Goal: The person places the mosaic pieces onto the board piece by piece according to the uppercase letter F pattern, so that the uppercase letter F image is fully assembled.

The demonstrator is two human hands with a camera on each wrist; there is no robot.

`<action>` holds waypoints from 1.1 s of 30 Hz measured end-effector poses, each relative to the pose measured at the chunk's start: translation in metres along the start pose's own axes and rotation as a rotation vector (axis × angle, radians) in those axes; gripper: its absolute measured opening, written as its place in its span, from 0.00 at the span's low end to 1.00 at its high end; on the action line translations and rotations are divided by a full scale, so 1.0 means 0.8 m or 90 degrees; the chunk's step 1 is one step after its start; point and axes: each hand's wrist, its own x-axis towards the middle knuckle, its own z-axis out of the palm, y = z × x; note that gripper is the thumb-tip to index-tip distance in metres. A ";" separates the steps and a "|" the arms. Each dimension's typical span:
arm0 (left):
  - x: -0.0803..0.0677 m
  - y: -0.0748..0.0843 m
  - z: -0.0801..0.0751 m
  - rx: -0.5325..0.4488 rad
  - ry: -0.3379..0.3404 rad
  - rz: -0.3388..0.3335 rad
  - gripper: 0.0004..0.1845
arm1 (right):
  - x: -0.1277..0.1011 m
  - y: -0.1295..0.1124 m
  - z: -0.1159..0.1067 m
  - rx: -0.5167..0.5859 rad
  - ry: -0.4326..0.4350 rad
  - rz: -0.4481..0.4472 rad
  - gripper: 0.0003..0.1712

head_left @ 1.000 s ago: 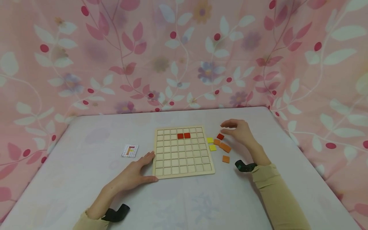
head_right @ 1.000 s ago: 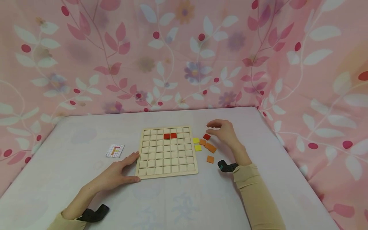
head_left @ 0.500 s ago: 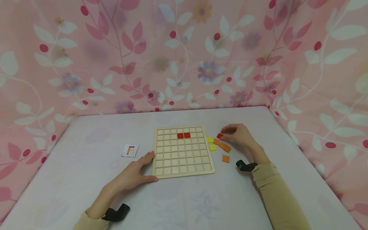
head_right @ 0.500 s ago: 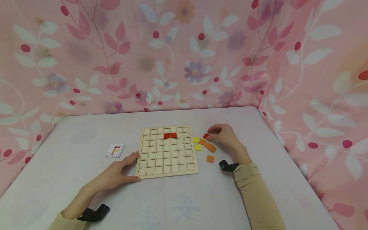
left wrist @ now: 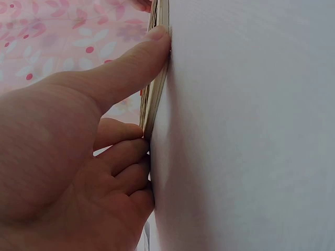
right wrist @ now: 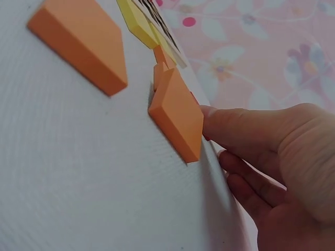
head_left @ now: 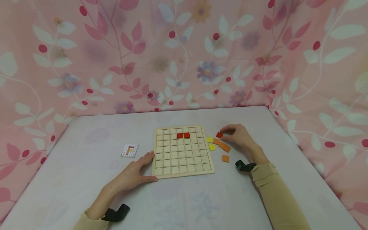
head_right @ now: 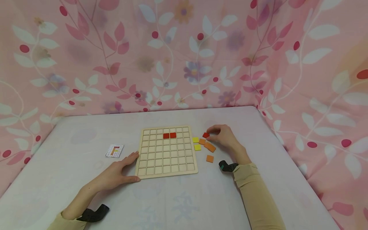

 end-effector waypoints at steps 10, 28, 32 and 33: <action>0.001 0.000 0.001 -0.004 -0.005 -0.002 0.54 | -0.002 0.001 0.001 0.000 0.011 0.005 0.18; 0.000 0.000 -0.001 0.000 -0.002 -0.001 0.54 | 0.000 0.001 0.001 0.004 0.022 -0.003 0.15; 0.000 0.000 0.000 -0.004 -0.004 -0.006 0.54 | 0.000 0.001 0.001 0.001 0.021 -0.006 0.15; 0.000 0.000 0.000 -0.005 -0.004 -0.007 0.54 | 0.000 0.001 0.001 0.001 0.020 -0.006 0.15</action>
